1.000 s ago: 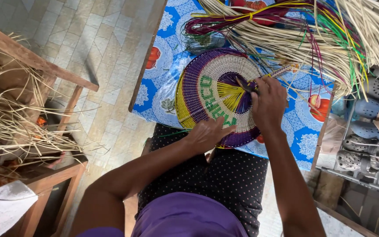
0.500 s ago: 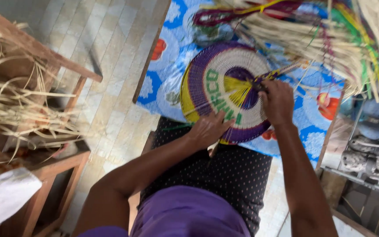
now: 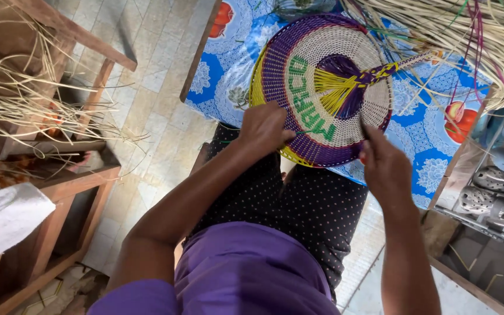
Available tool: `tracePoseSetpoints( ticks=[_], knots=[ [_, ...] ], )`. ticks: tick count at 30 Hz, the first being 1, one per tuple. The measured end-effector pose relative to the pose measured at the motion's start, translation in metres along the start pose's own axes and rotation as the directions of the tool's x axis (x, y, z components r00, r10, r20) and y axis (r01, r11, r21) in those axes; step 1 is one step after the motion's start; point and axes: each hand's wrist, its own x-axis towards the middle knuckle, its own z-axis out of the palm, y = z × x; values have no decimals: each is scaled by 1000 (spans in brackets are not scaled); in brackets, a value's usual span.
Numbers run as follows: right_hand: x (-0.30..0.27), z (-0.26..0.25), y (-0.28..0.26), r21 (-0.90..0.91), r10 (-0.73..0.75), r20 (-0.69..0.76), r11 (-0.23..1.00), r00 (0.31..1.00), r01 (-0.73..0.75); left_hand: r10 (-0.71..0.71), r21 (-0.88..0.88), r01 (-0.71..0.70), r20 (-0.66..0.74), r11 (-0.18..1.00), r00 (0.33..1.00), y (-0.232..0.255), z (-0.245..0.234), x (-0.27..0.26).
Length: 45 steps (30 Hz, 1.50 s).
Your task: A person is weaving a decorative hand fan using various colored fibers on a low work surface.
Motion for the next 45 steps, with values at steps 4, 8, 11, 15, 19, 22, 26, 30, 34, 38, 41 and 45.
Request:
tracePoseSetpoints(
  ticks=[4, 8, 11, 15, 19, 22, 26, 30, 34, 38, 41, 45],
  knots=[
    [-6, 22, 5, -280, 125, 178, 957, 976, -72, 21, 166, -19, -12, 986, 1000, 6, 39, 9],
    [0, 25, -15, -317, 108, 250, 948, 962, -25, 2, 46, 0, -30, 999, 1000, 7, 66, 22],
    [7, 27, -25, -306, 87, 264, 952, 961, -2, -27, -98, 26, -13, 995, 1000, 22, 48, 29],
    [15, 33, -20, -397, 147, 321, 918, 936, -8, -17, -144, 8, -63, 990, 998, 32, 44, 34],
    [19, 21, -33, -402, 168, 346, 915, 923, -16, -5, -166, -6, -67, 986, 998, 34, 40, 31],
    [18, 15, -40, -358, 92, 322, 933, 942, 31, -5, -160, 11, 37, 987, 999, 37, 26, 29],
    [19, 11, -53, -382, 64, 328, 921, 942, 71, 8, -160, -1, 45, 987, 999, 37, 17, 28],
    [18, 10, -57, -383, 58, 319, 921, 946, 72, 34, -177, -31, 14, 984, 999, 32, 26, 30],
    [20, 7, -58, -355, 36, 334, 931, 942, 90, 13, -198, 0, 66, 980, 998, 29, 25, 33],
    [21, 4, -63, -365, 35, 338, 926, 940, 96, 23, -186, -9, 74, 983, 997, 31, 22, 32],
    [22, 4, -63, -378, 35, 341, 920, 940, 102, 23, -180, -8, 82, 984, 996, 31, 22, 31],
    [27, 5, -69, -421, 110, 394, 904, 913, 72, 10, -179, -12, -10, 984, 1000, 31, 31, 28]
  ],
)
